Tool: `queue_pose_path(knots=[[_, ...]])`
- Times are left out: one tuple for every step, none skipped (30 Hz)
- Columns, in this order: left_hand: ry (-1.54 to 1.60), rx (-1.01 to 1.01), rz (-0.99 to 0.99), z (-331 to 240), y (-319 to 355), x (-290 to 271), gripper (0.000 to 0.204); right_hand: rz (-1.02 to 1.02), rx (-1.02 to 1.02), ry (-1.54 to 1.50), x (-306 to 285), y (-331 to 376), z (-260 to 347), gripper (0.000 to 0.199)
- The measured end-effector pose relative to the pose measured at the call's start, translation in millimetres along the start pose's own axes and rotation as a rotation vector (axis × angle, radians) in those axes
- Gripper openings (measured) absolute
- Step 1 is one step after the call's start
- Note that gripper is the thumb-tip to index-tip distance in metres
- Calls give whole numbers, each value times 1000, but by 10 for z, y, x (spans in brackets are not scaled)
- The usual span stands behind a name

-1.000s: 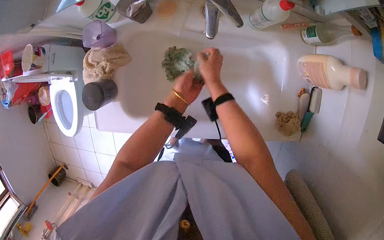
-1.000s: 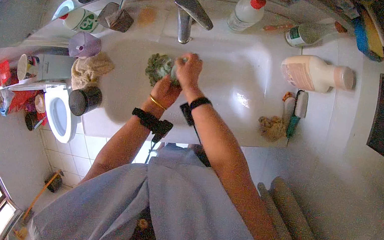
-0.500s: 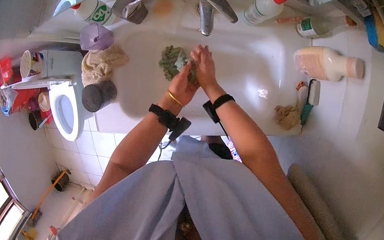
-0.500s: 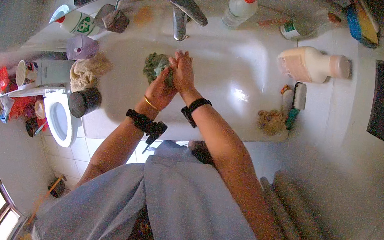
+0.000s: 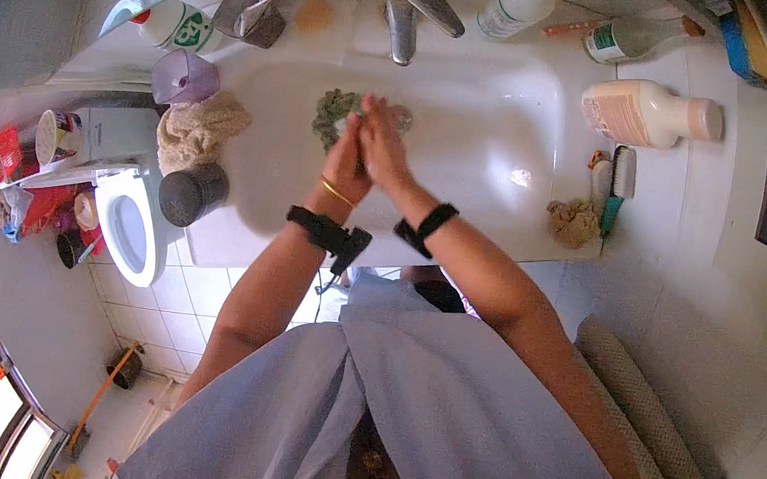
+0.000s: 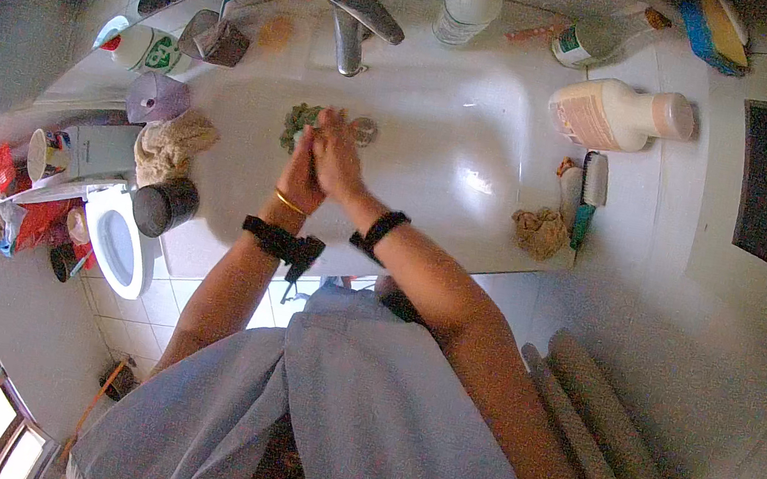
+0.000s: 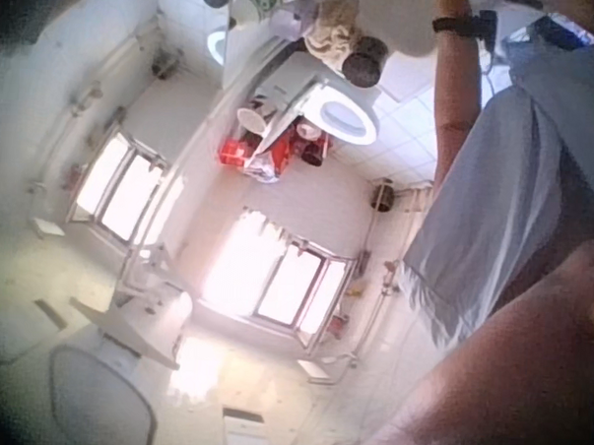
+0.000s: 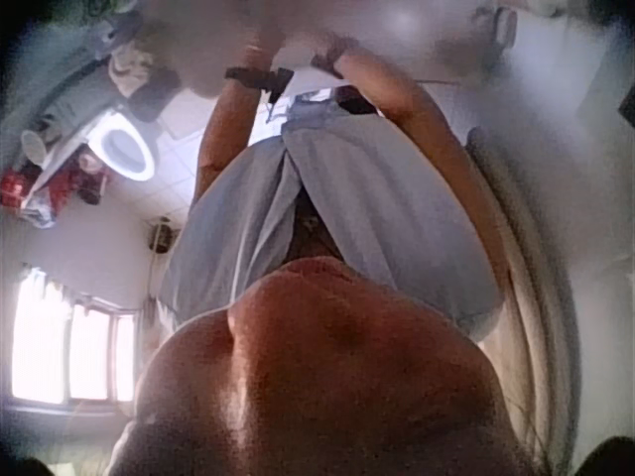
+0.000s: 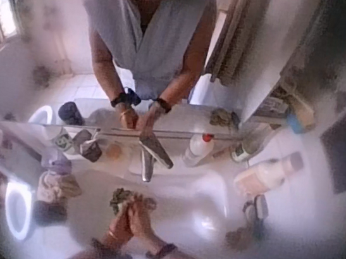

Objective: Washing small hand towels or rags in a bathroom sink using detergent.

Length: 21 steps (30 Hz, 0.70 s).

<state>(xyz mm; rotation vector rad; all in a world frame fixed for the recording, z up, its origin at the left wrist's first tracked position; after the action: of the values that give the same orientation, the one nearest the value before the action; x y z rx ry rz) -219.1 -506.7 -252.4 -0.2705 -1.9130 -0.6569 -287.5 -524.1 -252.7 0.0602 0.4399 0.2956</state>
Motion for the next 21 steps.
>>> queue_pose_path(knots=[[-29, 40, -51, -84, 7, -33, 51, 6, -135, -7, 86, 152, 113, 53], [-43, 83, -34, -157, 9, -54, 52, -5, -204, 43, 182, 264, 201, 50], [-45, 119, -87, -193, 20, -97, 53, -48, -246, 54, 216, 291, 235, 47], [-23, 109, -57, -181, 18, -114, 55, -2, -254, -47, 237, 260, 226, 47], [-32, 118, -2, -158, 15, -120, 54, 4, -199, 23, 249, 220, 205, 48], [-32, 120, 11, -92, 27, -128, 54, 8, -145, 90, 191, 93, 143, 50], [-13, 132, 32, -31, 12, -125, 54, 9, -97, 160, 107, -71, 73, 52], [-65, 104, 67, 55, 20, -106, 50, -94, -58, 145, -18, -186, 12, 51], [-40, 63, 72, 96, -5, -101, 47, -97, -38, 151, -62, -226, 1, 51], [-40, 69, -21, 111, 5, -122, 48, -101, -14, 155, -78, -229, 11, 50], [-59, 78, -19, 96, -13, -113, 49, -125, 44, 99, -114, -208, 10, 50], [-61, 72, -35, 63, -18, -115, 49, -78, 41, 31, -46, -135, 65, 49], [-62, 79, -25, 6, -21, -111, 49, 87, 92, -26, 47, 5, 108, 51], [-61, 88, -17, -59, -16, -112, 50, 35, -82, -66, 122, 136, 232, 51], [-62, 100, -9, -114, -2, -106, 50, 20, -187, -97, 151, 192, 292, 51], [-67, 112, 0, -149, 10, -95, 51, -37, -245, -51, 168, 226, 320, 50], [-86, 164, -30, -171, 29, -87, 51, -38, -196, 57, 179, 213, 293, 51], [-75, 116, 15, -139, 37, -56, 50, -44, -145, 160, 163, 154, 241, 52], [-81, 107, 20, -95, 46, -29, 50, -121, -126, 226, 98, 59, 165, 53], [-89, 101, 34, -47, 42, 2, 49, -207, -45, 288, -10, -39, 50, 56], [-99, 71, 124, 1, 27, 52, 48, -200, 3, 343, -69, -115, -49, 56]])
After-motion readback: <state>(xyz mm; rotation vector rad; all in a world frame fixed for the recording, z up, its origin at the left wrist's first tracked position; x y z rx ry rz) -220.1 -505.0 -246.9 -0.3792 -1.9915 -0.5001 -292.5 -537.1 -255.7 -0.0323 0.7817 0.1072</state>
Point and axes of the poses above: each hand's wrist, its own y-axis away from the middle knuckle, its own x-axis out of the palm, z = x × y, the point moved 3 cm from there along -y, towards the middle knuckle, and after that the axes turned 10 degrees about z, right-handed, at the moved point
